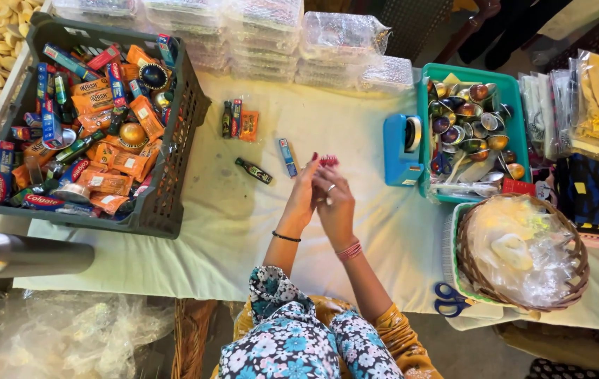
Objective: The person sorts various consumer goods by hand, picking items from a large crate and placing them into a small bag or arranging them on the table.
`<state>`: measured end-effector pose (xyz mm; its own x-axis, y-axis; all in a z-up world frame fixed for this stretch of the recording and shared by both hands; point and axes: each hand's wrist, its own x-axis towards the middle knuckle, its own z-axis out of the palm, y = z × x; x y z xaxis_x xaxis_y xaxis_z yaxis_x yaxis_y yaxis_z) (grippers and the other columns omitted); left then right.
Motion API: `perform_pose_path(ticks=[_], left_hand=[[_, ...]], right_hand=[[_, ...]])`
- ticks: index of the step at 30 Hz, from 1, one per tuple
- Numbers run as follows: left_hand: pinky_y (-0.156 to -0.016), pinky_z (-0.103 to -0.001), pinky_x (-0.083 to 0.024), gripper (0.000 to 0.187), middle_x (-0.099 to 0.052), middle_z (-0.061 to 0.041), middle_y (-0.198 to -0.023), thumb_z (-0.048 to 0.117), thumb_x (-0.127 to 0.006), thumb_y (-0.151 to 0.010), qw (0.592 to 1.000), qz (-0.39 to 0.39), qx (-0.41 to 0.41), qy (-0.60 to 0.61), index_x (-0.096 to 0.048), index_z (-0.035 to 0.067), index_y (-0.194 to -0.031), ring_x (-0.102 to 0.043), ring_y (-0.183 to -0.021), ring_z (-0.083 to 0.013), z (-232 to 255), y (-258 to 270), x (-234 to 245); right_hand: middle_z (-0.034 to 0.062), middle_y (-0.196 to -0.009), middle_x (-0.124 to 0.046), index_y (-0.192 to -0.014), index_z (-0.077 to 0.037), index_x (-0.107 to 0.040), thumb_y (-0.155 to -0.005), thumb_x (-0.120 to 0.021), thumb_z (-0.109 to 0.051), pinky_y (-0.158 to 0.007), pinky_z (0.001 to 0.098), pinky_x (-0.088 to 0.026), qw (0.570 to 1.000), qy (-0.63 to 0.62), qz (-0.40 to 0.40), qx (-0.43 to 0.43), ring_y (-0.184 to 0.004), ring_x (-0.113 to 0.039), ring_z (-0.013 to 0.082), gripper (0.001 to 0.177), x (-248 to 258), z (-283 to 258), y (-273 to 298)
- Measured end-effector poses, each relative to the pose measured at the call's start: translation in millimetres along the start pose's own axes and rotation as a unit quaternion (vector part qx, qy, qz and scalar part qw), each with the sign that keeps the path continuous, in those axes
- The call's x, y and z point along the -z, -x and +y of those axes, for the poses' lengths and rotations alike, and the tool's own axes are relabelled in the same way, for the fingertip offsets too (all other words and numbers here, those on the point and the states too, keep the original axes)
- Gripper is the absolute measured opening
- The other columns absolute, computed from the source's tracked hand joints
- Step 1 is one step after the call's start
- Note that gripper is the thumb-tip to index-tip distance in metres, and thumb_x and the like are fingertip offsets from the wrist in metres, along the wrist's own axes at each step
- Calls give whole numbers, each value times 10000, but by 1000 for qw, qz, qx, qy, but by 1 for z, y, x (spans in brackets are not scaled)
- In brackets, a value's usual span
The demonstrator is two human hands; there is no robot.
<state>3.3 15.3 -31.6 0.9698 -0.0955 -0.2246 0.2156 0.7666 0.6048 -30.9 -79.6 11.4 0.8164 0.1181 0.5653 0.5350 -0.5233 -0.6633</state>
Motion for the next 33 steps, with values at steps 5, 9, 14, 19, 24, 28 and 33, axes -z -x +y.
perform_pose_path(ticks=[5,9,14,19,24,28,33], left_hand=[[-804,-268,-536,334,-665,30,-983,360,-557,-992,999,9,40,-31,-645,113,-1199,-646,-904,-69,25,34,-32],[-655,-246,-432,184,-535,38,-874,288,-655,-1106,1000,10,11,21,-599,115,-1072,-521,-727,-66,-46,-10,50],[-613,-259,-409,168,-561,-17,-873,228,-635,-1051,999,20,-18,22,-562,80,-1021,-558,-748,-111,-35,-17,61],[-713,-278,-526,301,-745,-152,-1112,273,-592,-975,997,66,44,27,-642,59,-1181,-692,-924,-149,-6,-8,48],[-886,-354,-585,268,-706,-172,-1204,235,-575,-1009,989,43,55,132,-610,51,-1201,-727,-1109,-235,2,-15,51],[-854,-345,-589,285,-728,-167,-1204,235,-561,-985,989,54,26,134,-640,78,-1210,-715,-1057,-209,-1,-31,78],[-785,-317,-554,273,-745,-135,-1159,234,-588,-972,980,138,23,143,-676,101,-1194,-715,-999,-181,-12,-46,106]], right_hand=[[169,-1243,-709,-1168,-28,-716,-864,-701,40,-911,334,-579,992,-75,-10,-105,-1136,-706,305,312,12,-3,-9],[185,-1231,-702,-1262,0,-676,-926,-696,44,-930,343,-566,995,-58,-3,-77,-1099,-710,283,339,4,-3,7],[158,-1170,-722,-1244,-12,-704,-851,-655,101,-867,323,-590,989,-65,-13,-132,-999,-726,237,412,-12,19,46],[126,-1090,-762,-1167,5,-728,-769,-588,168,-811,287,-617,969,-112,-73,-206,-930,-748,182,452,-22,49,68],[101,-953,-772,-1149,18,-724,-811,-532,138,-696,293,-606,929,-158,-109,-318,-818,-728,140,407,-26,60,72],[95,-969,-781,-1116,17,-739,-892,-573,65,-725,273,-607,933,-162,-105,-303,-841,-739,130,283,-38,117,105],[89,-1015,-750,-1147,23,-721,-980,-589,-61,-722,294,-595,834,-321,-95,-439,-837,-710,152,229,-38,164,143]])
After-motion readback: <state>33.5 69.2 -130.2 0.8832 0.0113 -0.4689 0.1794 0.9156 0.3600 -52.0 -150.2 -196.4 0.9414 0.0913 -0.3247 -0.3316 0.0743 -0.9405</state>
